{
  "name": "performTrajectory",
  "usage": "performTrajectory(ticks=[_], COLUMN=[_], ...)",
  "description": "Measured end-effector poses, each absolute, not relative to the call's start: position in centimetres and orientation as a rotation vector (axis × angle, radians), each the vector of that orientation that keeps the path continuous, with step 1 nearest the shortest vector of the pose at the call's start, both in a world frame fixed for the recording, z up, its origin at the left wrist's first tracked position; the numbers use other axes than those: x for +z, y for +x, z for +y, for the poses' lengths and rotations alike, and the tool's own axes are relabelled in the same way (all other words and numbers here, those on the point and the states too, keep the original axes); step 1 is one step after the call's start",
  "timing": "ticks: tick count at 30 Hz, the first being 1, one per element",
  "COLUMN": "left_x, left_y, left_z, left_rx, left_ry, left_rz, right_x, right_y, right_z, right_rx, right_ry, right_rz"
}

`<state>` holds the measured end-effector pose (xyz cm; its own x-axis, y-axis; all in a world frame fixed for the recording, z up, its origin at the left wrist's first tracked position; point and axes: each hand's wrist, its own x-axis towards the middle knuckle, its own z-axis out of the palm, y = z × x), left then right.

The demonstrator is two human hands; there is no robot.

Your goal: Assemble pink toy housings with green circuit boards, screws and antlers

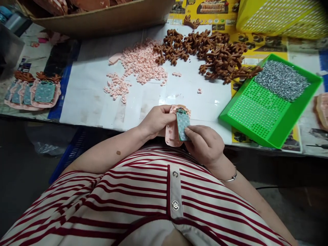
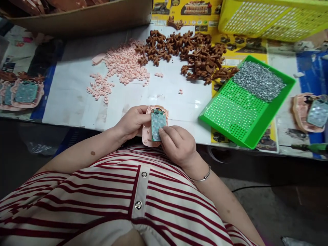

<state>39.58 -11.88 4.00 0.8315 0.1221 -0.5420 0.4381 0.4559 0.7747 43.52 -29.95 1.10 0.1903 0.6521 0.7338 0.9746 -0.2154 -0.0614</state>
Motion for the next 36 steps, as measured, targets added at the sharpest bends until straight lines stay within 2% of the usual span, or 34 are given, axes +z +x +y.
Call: performTrajectory(ticks=[12, 36], left_x=[3.6, 3.2], left_y=[39.7, 39.5], left_z=[-11.7, -11.7], left_rx=[-0.195, -0.144], left_ry=[1.074, 1.066], left_rz=[0.553, 0.486], right_x=[2.0, 2.1], right_y=[43.3, 42.9], right_z=[-29.8, -29.3], right_rx=[-0.900, -0.782], right_ry=[-1.935, -2.024], right_rz=[-1.599, -1.491])
